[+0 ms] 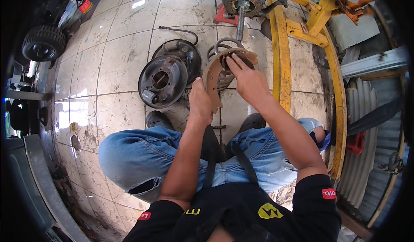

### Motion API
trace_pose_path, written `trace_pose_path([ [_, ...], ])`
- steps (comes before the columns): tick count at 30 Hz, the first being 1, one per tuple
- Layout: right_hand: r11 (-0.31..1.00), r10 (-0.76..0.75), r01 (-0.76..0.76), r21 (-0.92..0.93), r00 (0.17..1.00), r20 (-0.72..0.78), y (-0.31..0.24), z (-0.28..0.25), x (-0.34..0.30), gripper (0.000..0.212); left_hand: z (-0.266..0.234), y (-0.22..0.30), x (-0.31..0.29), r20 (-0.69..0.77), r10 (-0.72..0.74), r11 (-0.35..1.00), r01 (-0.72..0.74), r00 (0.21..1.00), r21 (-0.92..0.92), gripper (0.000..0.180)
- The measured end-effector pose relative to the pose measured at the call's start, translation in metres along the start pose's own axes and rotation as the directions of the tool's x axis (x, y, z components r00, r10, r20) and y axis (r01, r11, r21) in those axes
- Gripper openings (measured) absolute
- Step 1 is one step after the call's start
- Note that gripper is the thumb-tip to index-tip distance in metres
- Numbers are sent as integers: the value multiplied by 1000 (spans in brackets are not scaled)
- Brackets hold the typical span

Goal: The person sits on the floor and uses a wire brush to scrub a curved brake shoe, repeatedly rotating it to clean different sections. A brake drum and other disassembled parts are visible nearby.

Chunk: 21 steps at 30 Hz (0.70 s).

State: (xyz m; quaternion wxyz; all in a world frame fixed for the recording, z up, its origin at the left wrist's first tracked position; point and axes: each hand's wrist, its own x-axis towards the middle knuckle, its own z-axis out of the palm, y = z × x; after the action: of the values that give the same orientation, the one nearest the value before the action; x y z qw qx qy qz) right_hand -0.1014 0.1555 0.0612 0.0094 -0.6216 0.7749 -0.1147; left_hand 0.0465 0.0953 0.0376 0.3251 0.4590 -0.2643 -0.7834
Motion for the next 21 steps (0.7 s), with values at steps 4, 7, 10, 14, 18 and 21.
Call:
trace_pose_path([
  [4, 999, -44, 44, -15, 999, 24, -8, 0, -4, 59, -4, -1, 0, -1, -21, 1000, 21, 1000, 11, 43],
  [7, 1000, 3, -1, -28, 999, 49, -3, -5, 0, 62, 0, 2, -3, 5, -20, 1000, 20, 1000, 4, 43],
  [10, 999, 2, 2, -48, 997, 83, -14, -8, -3, 64, 2, 8, -9, 22, -41, 999, 41, 999, 13, 43],
  [14, 999, 44, -43, -9, 994, 101, -4, -10, 2, 76, 0, 4, -6, 21, -15, 1000, 15, 1000, 0, 43],
  [18, 1000, 16, -15, -16, 997, 79, -9, -6, -3, 77, 0, 5, -6, 16, -20, 1000, 20, 1000, 5, 44],
  [21, 999, 21, -19, -27, 997, 76, -3, -6, -3, 72, 2, 4, -5, -1, -20, 1000, 20, 1000, 12, 44],
])
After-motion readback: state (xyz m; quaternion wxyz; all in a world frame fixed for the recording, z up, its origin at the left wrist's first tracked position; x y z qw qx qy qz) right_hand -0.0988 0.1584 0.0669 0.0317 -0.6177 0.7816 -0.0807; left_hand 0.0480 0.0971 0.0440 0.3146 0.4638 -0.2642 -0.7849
